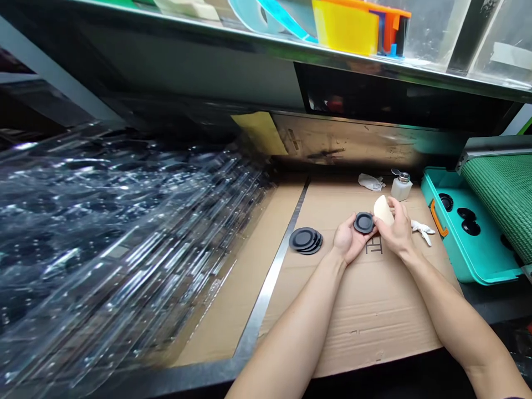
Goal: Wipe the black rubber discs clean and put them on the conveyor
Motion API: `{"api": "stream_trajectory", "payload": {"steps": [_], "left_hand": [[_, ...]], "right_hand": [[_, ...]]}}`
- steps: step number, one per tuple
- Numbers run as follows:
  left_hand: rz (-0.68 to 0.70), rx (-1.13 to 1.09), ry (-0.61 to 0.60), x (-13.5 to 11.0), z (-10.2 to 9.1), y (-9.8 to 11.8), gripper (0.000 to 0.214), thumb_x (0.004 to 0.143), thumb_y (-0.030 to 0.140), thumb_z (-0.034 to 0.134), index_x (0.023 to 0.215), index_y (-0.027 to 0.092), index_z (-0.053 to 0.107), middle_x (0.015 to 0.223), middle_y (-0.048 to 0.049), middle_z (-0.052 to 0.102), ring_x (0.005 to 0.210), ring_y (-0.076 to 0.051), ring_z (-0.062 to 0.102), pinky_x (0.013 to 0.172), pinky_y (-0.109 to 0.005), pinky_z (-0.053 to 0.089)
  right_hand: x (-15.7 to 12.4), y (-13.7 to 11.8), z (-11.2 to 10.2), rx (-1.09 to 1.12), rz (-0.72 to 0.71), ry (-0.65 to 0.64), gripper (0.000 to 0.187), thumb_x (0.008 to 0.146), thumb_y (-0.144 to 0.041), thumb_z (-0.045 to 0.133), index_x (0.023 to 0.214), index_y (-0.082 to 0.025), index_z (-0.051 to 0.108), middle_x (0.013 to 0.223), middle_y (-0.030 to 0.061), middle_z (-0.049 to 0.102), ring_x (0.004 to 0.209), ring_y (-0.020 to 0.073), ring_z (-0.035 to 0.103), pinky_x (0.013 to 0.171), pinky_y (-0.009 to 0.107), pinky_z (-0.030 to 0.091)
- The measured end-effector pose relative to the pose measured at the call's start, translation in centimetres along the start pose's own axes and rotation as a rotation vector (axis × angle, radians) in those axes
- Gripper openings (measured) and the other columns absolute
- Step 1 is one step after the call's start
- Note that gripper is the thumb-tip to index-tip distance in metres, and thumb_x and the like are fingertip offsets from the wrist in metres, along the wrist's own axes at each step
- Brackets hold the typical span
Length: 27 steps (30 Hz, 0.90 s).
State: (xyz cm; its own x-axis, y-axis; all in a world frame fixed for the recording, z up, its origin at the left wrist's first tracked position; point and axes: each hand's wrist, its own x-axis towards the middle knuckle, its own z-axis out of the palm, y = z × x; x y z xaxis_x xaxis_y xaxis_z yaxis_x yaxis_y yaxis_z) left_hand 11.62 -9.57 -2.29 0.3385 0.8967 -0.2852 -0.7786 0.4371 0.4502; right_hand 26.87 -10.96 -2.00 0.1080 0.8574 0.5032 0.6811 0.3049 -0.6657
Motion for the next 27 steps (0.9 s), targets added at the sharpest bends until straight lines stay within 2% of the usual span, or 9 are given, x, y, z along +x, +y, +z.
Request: {"api": "stream_trajectory", "payload": {"steps": [3, 5, 10, 14, 17, 20, 21, 25, 27], "left_hand": [[0.031, -0.018, 0.009, 0.1, 0.2, 0.0, 0.038, 0.106, 0.029, 0.037, 0.098, 0.012, 0.069, 0.103, -0.0126, 0.076, 0.103, -0.023, 0.071, 0.098, -0.041, 0.057], [0.035, -0.004, -0.003, 0.0, 0.2, -0.1, 0.038, 0.106, 0.029, 0.036, 0.102, 0.011, 0.069, 0.108, -0.0144, 0.075, 0.109, -0.024, 0.07, 0.102, -0.041, 0.054], [0.023, 0.052, -0.032, 0.0, 0.1, -0.7, 0.038, 0.107, 0.031, 0.037, 0.104, 0.011, 0.068, 0.106, -0.0142, 0.074, 0.108, -0.024, 0.07, 0.104, -0.04, 0.053], [0.062, 0.103, -0.06, 0.1, -0.1, -1.2, 0.035, 0.106, 0.031, 0.041, 0.107, 0.01, 0.069, 0.105, -0.014, 0.074, 0.107, -0.023, 0.07, 0.104, -0.038, 0.052], [0.041, 0.12, -0.038, 0.1, -0.2, -1.1, 0.033, 0.104, 0.032, 0.046, 0.105, 0.009, 0.069, 0.103, -0.015, 0.074, 0.106, -0.025, 0.071, 0.103, -0.04, 0.052], [0.028, 0.114, -0.042, 0.1, -0.1, -1.1, 0.033, 0.104, 0.033, 0.046, 0.103, 0.009, 0.069, 0.105, -0.0162, 0.074, 0.107, -0.026, 0.071, 0.102, -0.043, 0.053], [0.033, 0.116, -0.036, 0.1, -0.1, -1.1, 0.033, 0.105, 0.032, 0.045, 0.102, 0.009, 0.069, 0.105, -0.0161, 0.074, 0.106, -0.026, 0.071, 0.102, -0.043, 0.054], [0.036, 0.128, 0.015, 0.2, 0.1, -1.4, 0.033, 0.106, 0.028, 0.042, 0.098, 0.01, 0.069, 0.099, -0.0138, 0.076, 0.102, -0.022, 0.072, 0.101, -0.041, 0.055], [0.048, 0.094, 0.041, 0.2, 0.1, -1.5, 0.033, 0.106, 0.025, 0.041, 0.096, 0.01, 0.069, 0.096, -0.012, 0.076, 0.101, -0.02, 0.072, 0.101, -0.037, 0.055]], "right_hand": [[-0.5, -0.8, 0.1, -0.003, -0.002, -0.177, 0.059, 0.078, -0.033, 0.075, 0.133, -0.02, 0.057, 0.127, 0.0125, 0.064, 0.113, 0.0263, 0.064, 0.101, 0.041, 0.051], [-0.7, -1.2, 0.0, -0.013, 0.008, -0.27, 0.058, 0.08, -0.033, 0.074, 0.133, -0.021, 0.056, 0.124, 0.0109, 0.068, 0.112, 0.0267, 0.066, 0.1, 0.04, 0.052], [-1.1, -2.0, -0.1, -0.017, 0.038, -0.319, 0.029, 0.095, -0.036, 0.057, 0.121, -0.025, 0.065, 0.116, 0.0057, 0.075, 0.107, 0.0242, 0.07, 0.094, 0.035, 0.052], [-1.1, -2.0, 0.4, 0.128, 0.059, -0.302, 0.028, 0.095, -0.038, 0.057, 0.114, -0.022, 0.069, 0.108, 0.0039, 0.076, 0.098, 0.0199, 0.071, 0.089, 0.03, 0.052], [-0.6, -1.5, -0.1, 0.209, 0.076, -0.441, 0.026, 0.093, -0.037, 0.058, 0.108, -0.019, 0.071, 0.1, 0.0021, 0.077, 0.088, 0.0174, 0.07, 0.08, 0.026, 0.052], [0.1, -1.1, -1.2, 0.084, 0.09, -0.565, 0.021, 0.091, -0.034, 0.06, 0.101, -0.021, 0.074, 0.089, -0.0001, 0.076, 0.08, 0.017, 0.069, 0.071, 0.025, 0.049], [0.2, -1.1, -1.5, 0.005, 0.095, -0.539, 0.021, 0.091, -0.034, 0.06, 0.102, -0.022, 0.074, 0.088, 0.0001, 0.076, 0.08, 0.0178, 0.069, 0.071, 0.025, 0.048], [-0.2, -2.1, -0.9, -0.335, 0.078, -0.247, 0.03, 0.101, -0.036, 0.048, 0.121, -0.022, 0.067, 0.107, 0.0065, 0.075, 0.094, 0.0223, 0.069, 0.077, 0.028, 0.047], [-0.6, -2.9, 0.0, -0.43, 0.008, -0.269, 0.034, 0.105, -0.037, 0.042, 0.126, -0.022, 0.063, 0.115, 0.0082, 0.073, 0.098, 0.0226, 0.068, 0.078, 0.028, 0.046]]}}
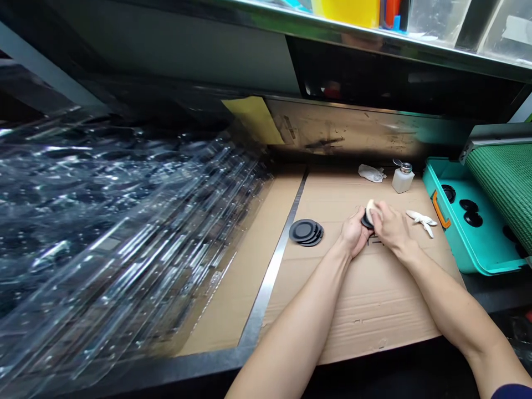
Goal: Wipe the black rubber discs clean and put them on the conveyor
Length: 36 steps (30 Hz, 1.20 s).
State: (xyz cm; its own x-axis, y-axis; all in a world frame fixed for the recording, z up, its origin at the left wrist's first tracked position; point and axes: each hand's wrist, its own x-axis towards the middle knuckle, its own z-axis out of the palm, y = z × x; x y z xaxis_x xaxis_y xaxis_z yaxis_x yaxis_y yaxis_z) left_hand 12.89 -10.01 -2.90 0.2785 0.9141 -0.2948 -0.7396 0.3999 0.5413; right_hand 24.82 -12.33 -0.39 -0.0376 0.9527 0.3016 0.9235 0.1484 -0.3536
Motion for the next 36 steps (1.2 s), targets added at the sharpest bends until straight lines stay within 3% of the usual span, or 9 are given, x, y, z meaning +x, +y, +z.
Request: {"api": "stream_trajectory", "payload": {"steps": [3, 12, 22, 24, 28, 31, 33, 35, 36], "left_hand": [[-0.01, -0.029, 0.004, -0.1, 0.0, 0.1, 0.038, 0.107, 0.026, 0.038, 0.096, 0.01, 0.071, 0.097, -0.0124, 0.076, 0.102, -0.02, 0.072, 0.101, -0.035, 0.055], [-0.04, -0.026, -0.003, -0.1, 0.0, 0.3, 0.041, 0.108, 0.03, 0.036, 0.098, 0.009, 0.07, 0.106, -0.0165, 0.076, 0.11, -0.023, 0.071, 0.104, -0.037, 0.054], [-0.043, -0.005, -0.025, -0.2, -0.1, 0.3, 0.037, 0.107, 0.03, 0.037, 0.102, 0.01, 0.069, 0.105, -0.0152, 0.076, 0.107, -0.022, 0.072, 0.1, -0.037, 0.057], [-0.041, 0.002, -0.027, -0.3, -0.1, 0.3, 0.038, 0.107, 0.029, 0.037, 0.102, 0.009, 0.068, 0.106, -0.0164, 0.076, 0.105, -0.022, 0.072, 0.098, -0.036, 0.057], [-0.036, 0.019, -0.01, -0.3, -0.3, 0.6, 0.04, 0.108, 0.034, 0.036, 0.101, 0.009, 0.067, 0.106, -0.0181, 0.075, 0.098, -0.023, 0.074, 0.087, -0.037, 0.06], [-0.042, 0.037, -0.063, -0.4, -0.4, 0.9, 0.037, 0.105, 0.041, 0.045, 0.102, 0.011, 0.067, 0.108, -0.018, 0.075, 0.093, -0.023, 0.074, 0.078, -0.033, 0.058], [0.036, 0.105, -0.069, -0.7, -0.3, 0.9, 0.032, 0.099, 0.042, 0.059, 0.102, 0.012, 0.068, 0.109, -0.0172, 0.074, 0.093, -0.022, 0.073, 0.078, -0.031, 0.056], [0.225, 0.232, -0.017, -1.4, 0.0, 0.7, 0.029, 0.086, 0.03, 0.078, 0.107, 0.013, 0.069, 0.114, -0.0149, 0.073, 0.102, -0.022, 0.071, 0.087, -0.029, 0.054], [0.336, 0.303, 0.013, -1.9, 0.3, 0.6, 0.04, 0.077, 0.021, 0.085, 0.113, 0.016, 0.069, 0.118, -0.0134, 0.072, 0.11, -0.023, 0.068, 0.094, -0.029, 0.052]], "right_hand": [[-0.1, -1.2, 0.7, -0.134, 0.0, -0.06, 0.037, 0.107, -0.04, 0.037, 0.13, -0.022, 0.061, 0.117, 0.0095, 0.072, 0.095, 0.0221, 0.068, 0.074, 0.027, 0.044], [-0.4, -1.0, 1.5, -0.297, 0.094, -0.016, 0.042, 0.11, -0.041, 0.031, 0.13, -0.018, 0.06, 0.111, 0.0117, 0.071, 0.085, 0.0188, 0.066, 0.068, 0.025, 0.039], [-0.7, -1.3, 1.9, -0.163, 0.075, -0.017, 0.043, 0.108, -0.044, 0.033, 0.129, -0.018, 0.059, 0.114, 0.0148, 0.071, 0.091, 0.0227, 0.069, 0.071, 0.027, 0.045], [-0.4, -0.8, 1.9, -0.128, 0.073, -0.005, 0.043, 0.107, -0.046, 0.034, 0.13, -0.018, 0.059, 0.116, 0.0147, 0.072, 0.094, 0.0234, 0.069, 0.074, 0.027, 0.046], [0.7, 1.7, 1.5, -0.042, 0.24, 0.088, 0.04, 0.107, -0.044, 0.037, 0.132, -0.019, 0.056, 0.116, 0.0126, 0.073, 0.098, 0.026, 0.069, 0.08, 0.031, 0.047], [1.0, 3.1, 1.3, 0.009, 0.258, 0.09, 0.039, 0.105, -0.045, 0.04, 0.131, -0.021, 0.056, 0.114, 0.0105, 0.074, 0.099, 0.0273, 0.07, 0.081, 0.032, 0.047], [0.9, 3.5, 1.4, 0.022, 0.26, 0.071, 0.038, 0.105, -0.046, 0.04, 0.129, -0.022, 0.057, 0.114, 0.0097, 0.075, 0.098, 0.0273, 0.07, 0.081, 0.033, 0.047], [0.9, 3.5, 1.4, 0.026, 0.269, 0.042, 0.038, 0.105, -0.046, 0.04, 0.13, -0.023, 0.057, 0.114, 0.0096, 0.075, 0.098, 0.0271, 0.07, 0.082, 0.034, 0.047], [0.9, 3.4, 1.4, 0.023, 0.275, 0.022, 0.037, 0.105, -0.046, 0.041, 0.129, -0.023, 0.057, 0.113, 0.0098, 0.075, 0.097, 0.027, 0.07, 0.082, 0.034, 0.047]]}}
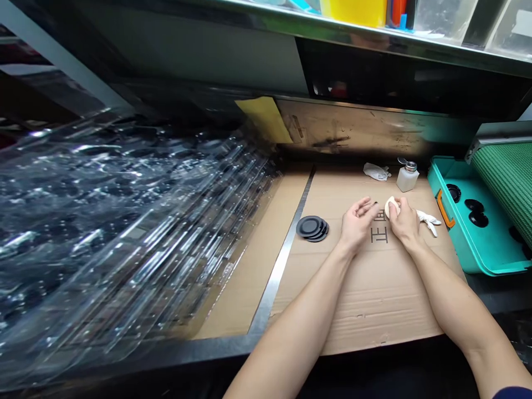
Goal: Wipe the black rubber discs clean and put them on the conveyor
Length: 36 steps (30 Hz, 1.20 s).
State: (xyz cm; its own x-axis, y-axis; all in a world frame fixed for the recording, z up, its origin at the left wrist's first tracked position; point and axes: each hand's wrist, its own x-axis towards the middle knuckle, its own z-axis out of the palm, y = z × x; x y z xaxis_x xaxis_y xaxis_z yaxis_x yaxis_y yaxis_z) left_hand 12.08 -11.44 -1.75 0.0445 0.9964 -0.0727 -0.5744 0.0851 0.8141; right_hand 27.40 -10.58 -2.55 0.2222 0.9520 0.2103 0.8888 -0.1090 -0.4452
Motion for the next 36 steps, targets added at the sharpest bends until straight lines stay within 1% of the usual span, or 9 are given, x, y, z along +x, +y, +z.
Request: {"api": "stream_trajectory", "payload": {"steps": [3, 9, 14, 18, 21, 24, 27, 30, 36], "left_hand": [[0.193, 0.132, 0.052, -1.7, 0.9, 0.7, 0.073, 0.063, 0.002, 0.088, 0.129, 0.025, 0.066, 0.131, -0.0102, 0.068, 0.135, -0.027, 0.054, 0.108, -0.031, 0.047], [0.202, 0.12, 0.048, -3.5, 2.2, 1.6, 0.071, 0.076, 0.007, 0.081, 0.141, 0.026, 0.058, 0.138, -0.0103, 0.065, 0.146, -0.027, 0.044, 0.112, -0.033, 0.046], [0.172, 0.067, 0.111, -3.4, 2.1, 1.6, 0.064, 0.085, 0.014, 0.075, 0.145, 0.025, 0.055, 0.131, -0.0118, 0.068, 0.142, -0.026, 0.049, 0.109, -0.032, 0.048], [0.158, 0.041, 0.063, -2.8, 1.8, 1.1, 0.063, 0.082, 0.017, 0.08, 0.141, 0.028, 0.059, 0.128, -0.0074, 0.07, 0.135, -0.023, 0.055, 0.105, -0.026, 0.049], [0.017, 0.012, 0.033, -1.7, 1.1, 0.9, 0.043, 0.091, 0.037, 0.071, 0.132, 0.022, 0.064, 0.11, -0.0098, 0.074, 0.103, -0.022, 0.07, 0.081, -0.026, 0.055], [-0.266, -0.135, -0.047, -0.4, 0.1, 1.4, 0.051, 0.102, 0.056, 0.042, 0.124, 0.015, 0.064, 0.094, -0.014, 0.073, 0.069, -0.019, 0.066, 0.054, -0.025, 0.047], [-0.42, -0.329, -0.08, 0.5, -0.9, 2.4, 0.053, 0.105, 0.049, 0.028, 0.126, 0.013, 0.062, 0.091, -0.0152, 0.07, 0.065, -0.019, 0.064, 0.051, -0.026, 0.047], [-0.508, -0.44, -0.065, 0.8, -1.3, 3.0, 0.052, 0.105, 0.043, 0.027, 0.127, 0.01, 0.061, 0.089, -0.0159, 0.068, 0.072, -0.019, 0.065, 0.053, -0.024, 0.05], [-0.641, -0.48, -0.016, 0.9, -1.2, 3.2, 0.069, 0.104, 0.06, 0.024, 0.109, 0.004, 0.064, 0.084, -0.017, 0.066, 0.061, -0.013, 0.06, 0.047, -0.018, 0.052]], "right_hand": [[0.0, -0.2, -0.2, -0.02, 0.008, -0.052, 0.039, 0.104, -0.048, 0.041, 0.13, -0.024, 0.058, 0.111, 0.0104, 0.075, 0.098, 0.0272, 0.07, 0.083, 0.034, 0.046], [0.1, -0.3, -0.5, -0.034, 0.005, -0.073, 0.04, 0.105, -0.05, 0.04, 0.131, -0.025, 0.058, 0.111, 0.0105, 0.076, 0.099, 0.0289, 0.071, 0.081, 0.035, 0.047], [0.2, -0.2, -0.3, -0.044, -0.004, -0.061, 0.042, 0.104, -0.052, 0.041, 0.13, -0.024, 0.059, 0.11, 0.0104, 0.076, 0.097, 0.0284, 0.071, 0.081, 0.035, 0.047], [0.1, -0.2, -0.3, -0.041, -0.019, -0.056, 0.039, 0.104, -0.05, 0.041, 0.128, -0.025, 0.06, 0.109, 0.009, 0.076, 0.096, 0.0286, 0.07, 0.08, 0.035, 0.047], [-0.3, -0.5, -0.6, -0.043, -0.043, -0.053, 0.038, 0.104, -0.047, 0.042, 0.129, -0.025, 0.06, 0.111, 0.0088, 0.074, 0.098, 0.0281, 0.068, 0.082, 0.035, 0.046], [-0.6, -0.8, -1.6, -0.121, -0.144, -0.04, 0.038, 0.104, -0.045, 0.041, 0.122, -0.023, 0.066, 0.116, 0.0121, 0.07, 0.106, 0.0285, 0.063, 0.087, 0.036, 0.045], [-0.6, -0.6, -3.2, -0.286, -0.195, 0.049, 0.035, 0.101, -0.035, 0.043, 0.112, -0.019, 0.073, 0.121, 0.0172, 0.066, 0.113, 0.033, 0.056, 0.091, 0.042, 0.043], [-0.2, 0.5, -4.7, -0.428, -0.119, 0.1, 0.033, 0.094, -0.026, 0.049, 0.113, -0.015, 0.073, 0.118, 0.0218, 0.066, 0.113, 0.0384, 0.055, 0.09, 0.049, 0.043], [1.5, 2.7, -5.8, -0.43, 0.04, -0.14, 0.028, 0.093, -0.026, 0.054, 0.103, -0.014, 0.077, 0.1, 0.0222, 0.072, 0.095, 0.0353, 0.067, 0.081, 0.044, 0.045]]}}
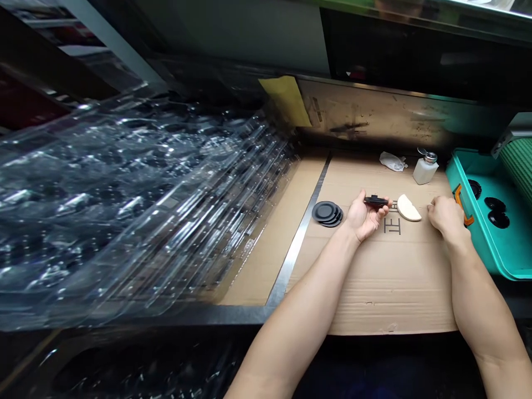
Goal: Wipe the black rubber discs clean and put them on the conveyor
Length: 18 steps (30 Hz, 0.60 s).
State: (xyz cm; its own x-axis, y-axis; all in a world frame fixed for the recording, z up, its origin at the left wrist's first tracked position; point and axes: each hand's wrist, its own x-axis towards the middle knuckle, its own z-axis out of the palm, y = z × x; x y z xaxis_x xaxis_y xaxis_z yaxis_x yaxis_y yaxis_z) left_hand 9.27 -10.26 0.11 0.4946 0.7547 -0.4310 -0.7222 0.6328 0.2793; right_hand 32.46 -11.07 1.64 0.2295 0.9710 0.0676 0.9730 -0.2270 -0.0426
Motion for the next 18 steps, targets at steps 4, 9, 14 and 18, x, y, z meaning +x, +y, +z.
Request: {"api": "stream_trajectory", "payload": {"steps": [4, 9, 14, 18], "left_hand": [[0.013, 0.063, 0.025, 0.2, -0.1, -0.2, 0.074, 0.102, 0.065, 0.022, 0.101, 0.005, 0.065, 0.076, -0.0157, 0.067, 0.055, -0.012, 0.059, 0.044, -0.017, 0.05], [0.037, 0.183, 0.041, 0.6, -0.3, -0.8, 0.076, 0.102, 0.065, 0.019, 0.101, 0.006, 0.067, 0.071, -0.0153, 0.068, 0.052, -0.014, 0.061, 0.045, -0.021, 0.051], [0.067, 0.412, 0.027, 0.8, 0.0, -2.1, 0.074, 0.1, 0.071, 0.024, 0.085, 0.012, 0.066, 0.064, -0.0113, 0.066, 0.045, -0.013, 0.059, 0.039, -0.02, 0.046], [0.117, 0.636, 0.037, 0.5, 0.3, -3.2, 0.074, 0.096, 0.077, 0.031, 0.073, 0.014, 0.062, 0.055, -0.006, 0.059, 0.037, -0.011, 0.053, 0.033, -0.019, 0.037]], "right_hand": [[0.2, -1.1, 0.2, 0.245, -0.236, 0.103, 0.032, 0.099, -0.03, 0.046, 0.103, -0.019, 0.075, 0.098, 0.0129, 0.074, 0.094, 0.0272, 0.066, 0.082, 0.035, 0.045], [-0.9, -3.4, 0.7, 0.503, -0.481, 0.172, 0.033, 0.102, -0.031, 0.044, 0.107, -0.019, 0.074, 0.105, 0.0096, 0.072, 0.099, 0.0217, 0.064, 0.09, 0.03, 0.047], [-1.9, -4.7, 1.4, 0.591, -0.61, 0.107, 0.031, 0.103, -0.031, 0.046, 0.111, -0.022, 0.074, 0.098, 0.0067, 0.069, 0.094, 0.0195, 0.063, 0.089, 0.029, 0.048], [-2.3, -5.2, 2.0, 0.522, -0.662, 0.128, 0.027, 0.102, -0.027, 0.048, 0.106, -0.022, 0.074, 0.094, 0.0068, 0.066, 0.091, 0.0207, 0.061, 0.085, 0.031, 0.048]]}}
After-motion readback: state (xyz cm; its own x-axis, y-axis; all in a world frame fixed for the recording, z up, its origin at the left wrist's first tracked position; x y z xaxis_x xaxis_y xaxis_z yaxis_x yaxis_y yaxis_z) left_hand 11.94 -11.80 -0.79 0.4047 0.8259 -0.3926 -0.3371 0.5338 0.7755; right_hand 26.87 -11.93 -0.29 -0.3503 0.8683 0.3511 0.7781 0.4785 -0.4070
